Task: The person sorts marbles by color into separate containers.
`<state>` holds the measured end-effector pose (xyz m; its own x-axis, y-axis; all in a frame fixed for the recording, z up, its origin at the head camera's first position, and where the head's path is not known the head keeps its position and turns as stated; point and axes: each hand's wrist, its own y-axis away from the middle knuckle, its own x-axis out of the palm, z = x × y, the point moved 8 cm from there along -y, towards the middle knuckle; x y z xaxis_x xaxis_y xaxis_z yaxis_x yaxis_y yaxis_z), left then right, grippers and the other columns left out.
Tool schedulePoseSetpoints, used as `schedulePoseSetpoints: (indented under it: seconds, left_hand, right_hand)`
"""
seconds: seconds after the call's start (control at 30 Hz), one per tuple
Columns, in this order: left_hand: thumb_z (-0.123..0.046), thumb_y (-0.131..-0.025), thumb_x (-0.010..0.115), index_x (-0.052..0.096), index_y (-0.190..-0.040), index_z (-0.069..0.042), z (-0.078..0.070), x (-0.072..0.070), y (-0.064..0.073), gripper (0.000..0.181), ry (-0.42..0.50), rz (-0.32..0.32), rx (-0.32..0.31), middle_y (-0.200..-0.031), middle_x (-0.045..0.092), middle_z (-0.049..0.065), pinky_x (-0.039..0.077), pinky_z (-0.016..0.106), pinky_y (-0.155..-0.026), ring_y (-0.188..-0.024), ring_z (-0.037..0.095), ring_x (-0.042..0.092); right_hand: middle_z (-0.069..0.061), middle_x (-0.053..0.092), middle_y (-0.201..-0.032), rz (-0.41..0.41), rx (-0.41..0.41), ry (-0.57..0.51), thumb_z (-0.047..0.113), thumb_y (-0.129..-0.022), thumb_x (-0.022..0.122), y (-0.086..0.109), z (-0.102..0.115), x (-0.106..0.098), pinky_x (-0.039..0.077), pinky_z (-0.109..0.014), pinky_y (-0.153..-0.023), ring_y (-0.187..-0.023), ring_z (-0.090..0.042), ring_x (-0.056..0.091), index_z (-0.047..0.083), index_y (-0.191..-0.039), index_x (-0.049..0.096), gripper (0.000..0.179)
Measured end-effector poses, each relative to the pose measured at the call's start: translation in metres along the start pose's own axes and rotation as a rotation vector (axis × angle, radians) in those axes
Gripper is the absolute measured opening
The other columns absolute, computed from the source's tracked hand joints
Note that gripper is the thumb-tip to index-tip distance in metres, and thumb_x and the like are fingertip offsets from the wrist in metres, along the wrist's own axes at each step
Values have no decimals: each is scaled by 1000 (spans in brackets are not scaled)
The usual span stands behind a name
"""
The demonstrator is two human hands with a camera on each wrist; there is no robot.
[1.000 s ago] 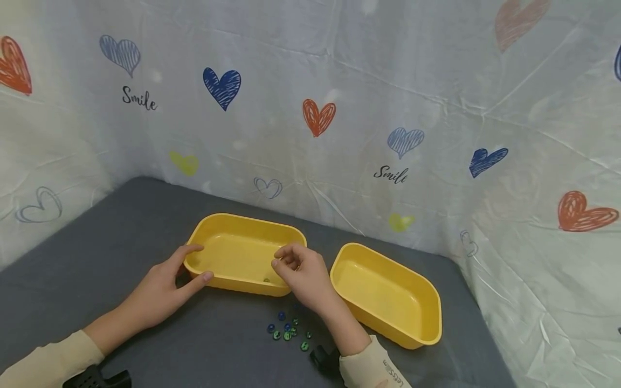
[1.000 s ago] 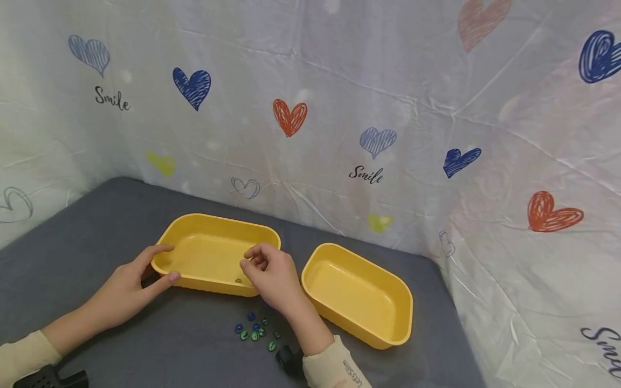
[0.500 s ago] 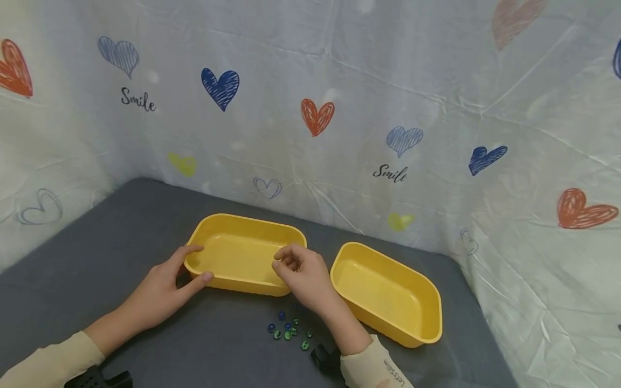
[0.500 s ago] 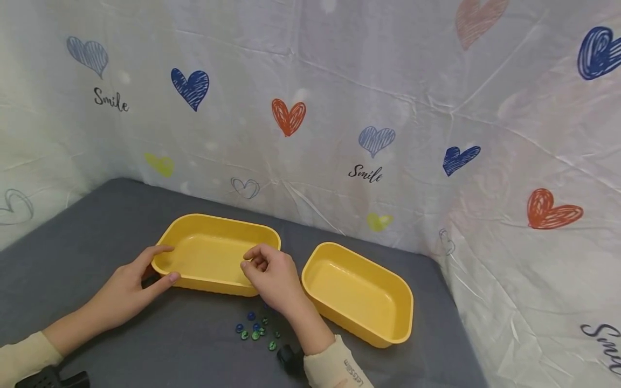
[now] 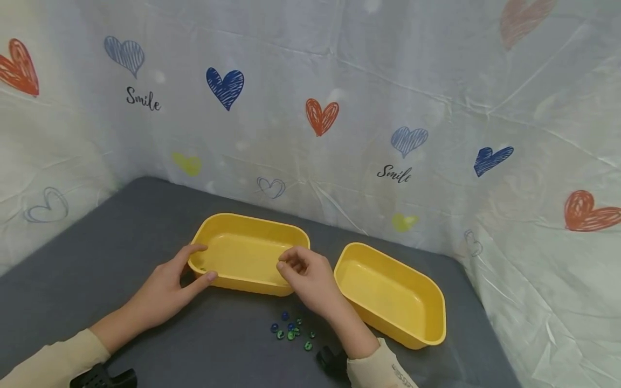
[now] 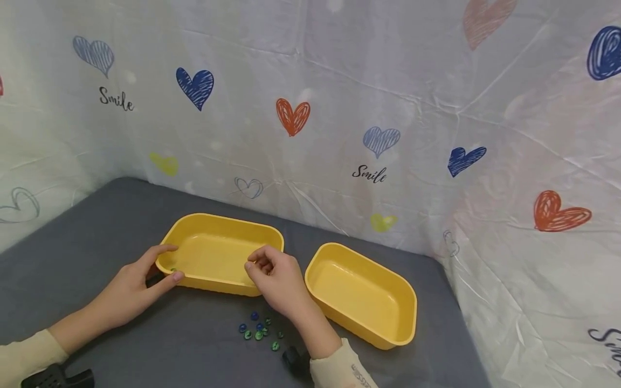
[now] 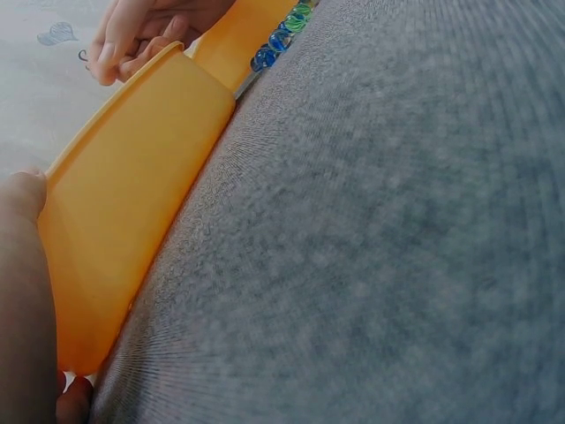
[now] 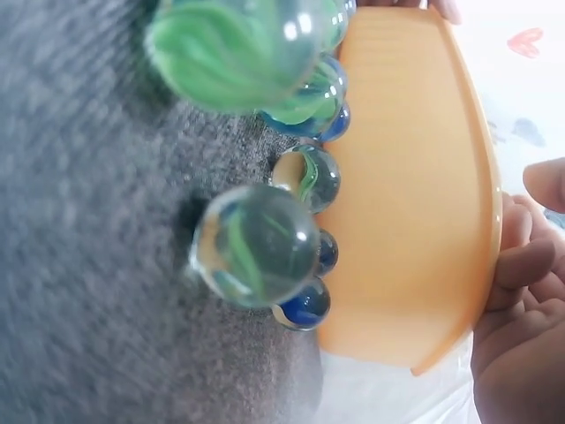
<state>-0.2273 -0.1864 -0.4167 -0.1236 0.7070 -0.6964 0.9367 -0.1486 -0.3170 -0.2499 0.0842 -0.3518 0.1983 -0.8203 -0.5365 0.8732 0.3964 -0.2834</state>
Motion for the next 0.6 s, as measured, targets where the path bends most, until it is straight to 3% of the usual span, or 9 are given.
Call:
schedulePoseSetpoints:
  seconds: [0.07, 0.23, 0.43, 0.6]
  left_hand:
    - [-51, -95, 63, 38, -148, -15, 0, 0, 0, 68, 4, -4, 3, -141, 52, 14, 50, 49, -85, -109, 24, 62]
    - [-50, -95, 64, 39, -147, -17, -1, 0, 1, 66, -4, -11, 10, -123, 62, 5, 49, 37, -75, -88, 12, 61]
    - [-50, -95, 64, 40, -146, -17, -3, -1, 1, 65, 9, -5, 7, -112, 65, 1, 49, 32, -71, -83, 9, 60]
    - [-48, -96, 64, 40, -146, -16, -5, -1, 1, 65, 20, -11, 15, -112, 66, 2, 50, 33, -71, -85, 9, 61]
  right_hand:
    - [1, 64, -85, 7, -3, -8, 23, -97, 67, 4, 12, -3, 49, -28, -64, -75, -20, 58, 14, -103, 70, 10]
    - [-4, 64, -84, 30, 0, -32, 14, -97, 66, 14, 28, -7, 49, -29, -64, -73, -23, 57, 12, -102, 69, 6]
    - [1, 65, -87, 10, 4, -41, 19, -97, 68, 18, 8, -5, 52, -32, -66, -76, -21, 59, 16, -102, 70, 6]
    - [7, 65, -88, -5, -55, -18, 30, -97, 68, 21, -4, -6, 53, -31, -67, -77, -15, 60, 19, -102, 70, 13]
